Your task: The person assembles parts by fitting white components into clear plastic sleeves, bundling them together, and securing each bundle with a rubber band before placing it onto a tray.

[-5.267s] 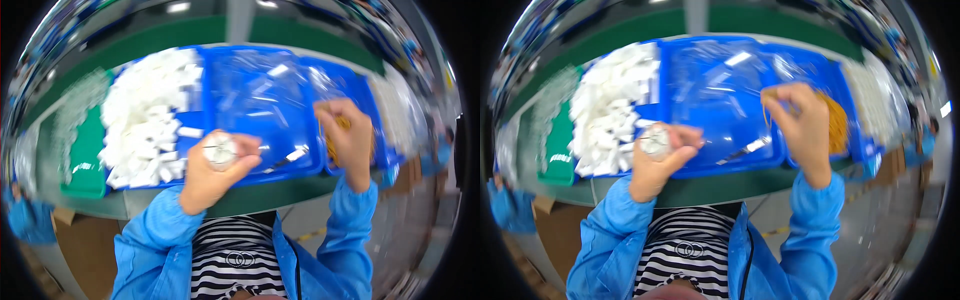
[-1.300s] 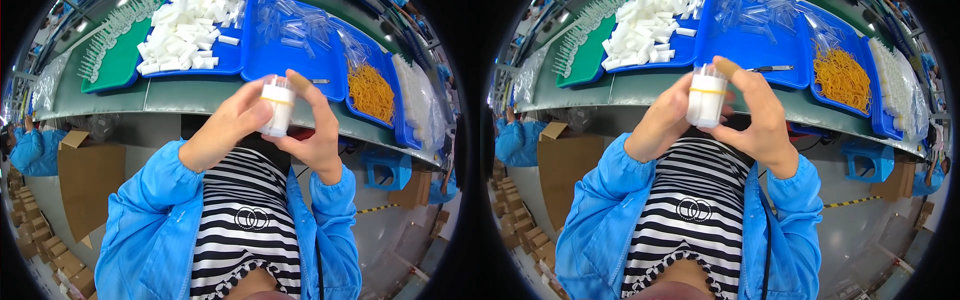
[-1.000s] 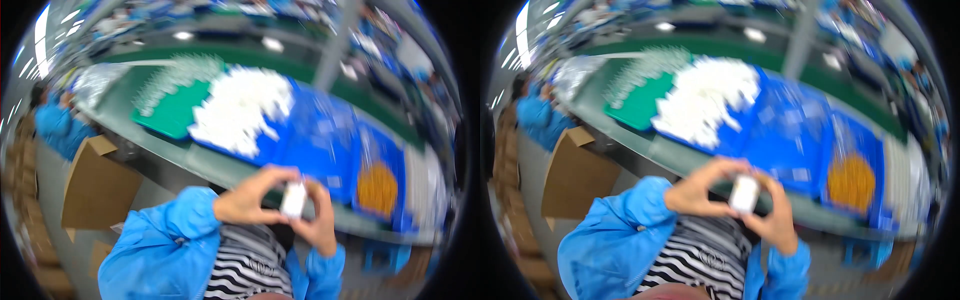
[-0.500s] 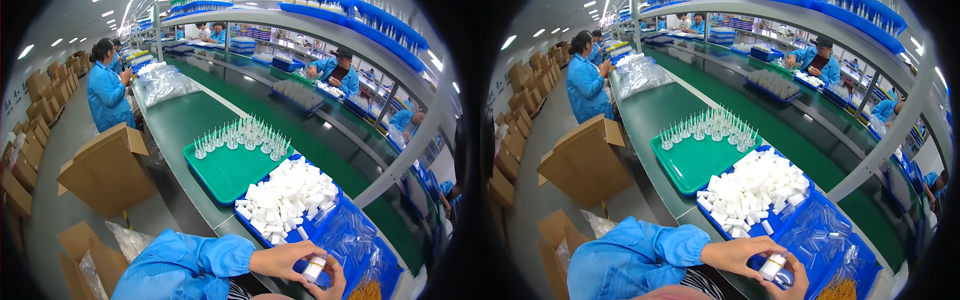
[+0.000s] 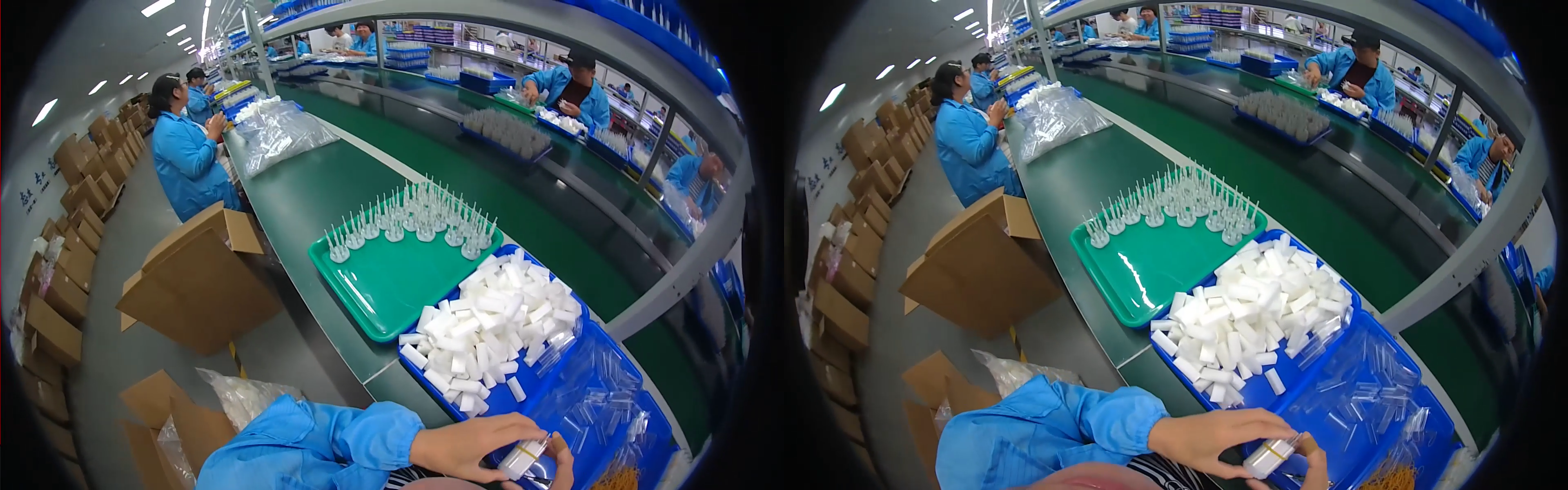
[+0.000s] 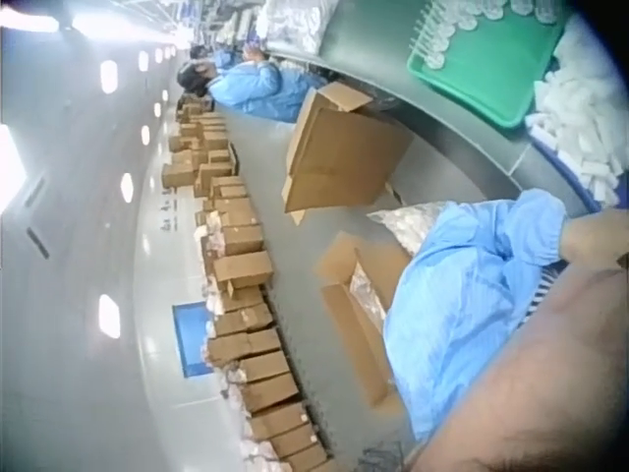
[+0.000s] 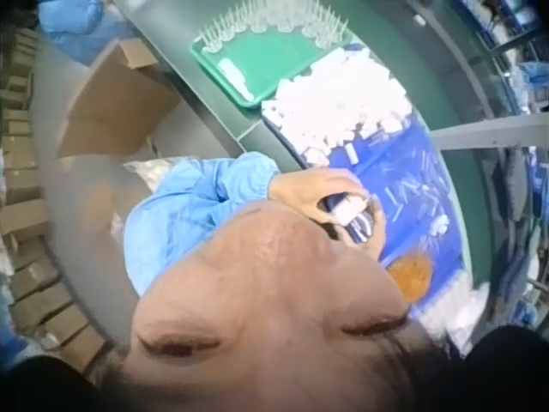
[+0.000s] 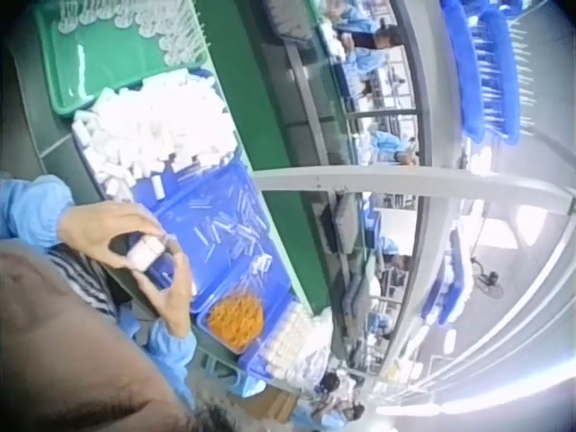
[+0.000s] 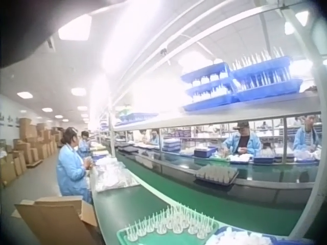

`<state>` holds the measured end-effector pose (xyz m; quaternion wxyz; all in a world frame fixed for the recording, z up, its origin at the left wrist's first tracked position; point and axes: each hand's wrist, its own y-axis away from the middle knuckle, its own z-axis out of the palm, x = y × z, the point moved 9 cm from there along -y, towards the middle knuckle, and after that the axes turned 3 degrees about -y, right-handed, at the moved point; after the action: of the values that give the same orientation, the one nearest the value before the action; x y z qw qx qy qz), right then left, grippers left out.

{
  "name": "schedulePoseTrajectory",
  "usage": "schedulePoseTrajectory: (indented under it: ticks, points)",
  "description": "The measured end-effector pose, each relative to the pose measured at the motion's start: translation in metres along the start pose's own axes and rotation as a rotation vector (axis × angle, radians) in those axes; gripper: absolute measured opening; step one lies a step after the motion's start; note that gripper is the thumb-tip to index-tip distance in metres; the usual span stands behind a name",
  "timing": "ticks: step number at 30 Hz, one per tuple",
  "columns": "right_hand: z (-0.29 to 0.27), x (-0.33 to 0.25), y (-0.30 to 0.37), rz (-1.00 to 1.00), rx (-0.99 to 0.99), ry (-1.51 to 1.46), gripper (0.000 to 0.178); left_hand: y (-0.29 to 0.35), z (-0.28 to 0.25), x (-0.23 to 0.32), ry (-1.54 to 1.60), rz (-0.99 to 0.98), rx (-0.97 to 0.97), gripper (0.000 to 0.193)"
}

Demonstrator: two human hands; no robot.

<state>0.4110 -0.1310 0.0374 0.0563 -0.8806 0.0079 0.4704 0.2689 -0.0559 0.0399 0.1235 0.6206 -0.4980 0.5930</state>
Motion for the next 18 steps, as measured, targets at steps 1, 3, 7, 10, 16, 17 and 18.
schedulePoseTrajectory:
  ticks: [1, 3, 7, 10, 16, 17, 18]
  points:
    - [-0.001, 0.002, 0.000, -0.031, 0.007, 0.102, 0.090, 0.001, 0.002, 0.006, 0.007, 0.001, 0.012, 0.072]
    - [0.001, -0.001, -0.003, -0.059, -0.022, 0.127, 0.087, 0.000, -0.006, 0.017, 0.010, 0.017, 0.025, 0.072]
    - [0.005, 0.012, -0.006, 0.077, 0.019, -0.072, 0.078, 0.003, -0.020, 0.012, 0.064, -0.037, 0.096, 0.068]
    - [0.014, 0.042, 0.001, 0.391, 0.102, -0.530, 0.078, 0.005, -0.016, 0.003, 0.083, -0.058, 0.130, 0.067]
    - [0.002, 0.013, -0.006, 0.080, -0.029, 0.026, 0.078, 0.002, -0.019, 0.006, 0.053, -0.087, 0.148, 0.064]
    - [0.000, 0.007, -0.005, 0.019, -0.042, 0.090, 0.076, 0.001, -0.016, 0.004, 0.065, -0.087, 0.144, 0.064]
    - [0.000, 0.009, -0.001, 0.031, -0.044, 0.124, 0.076, 0.001, -0.010, 0.000, 0.076, -0.112, 0.122, 0.064]
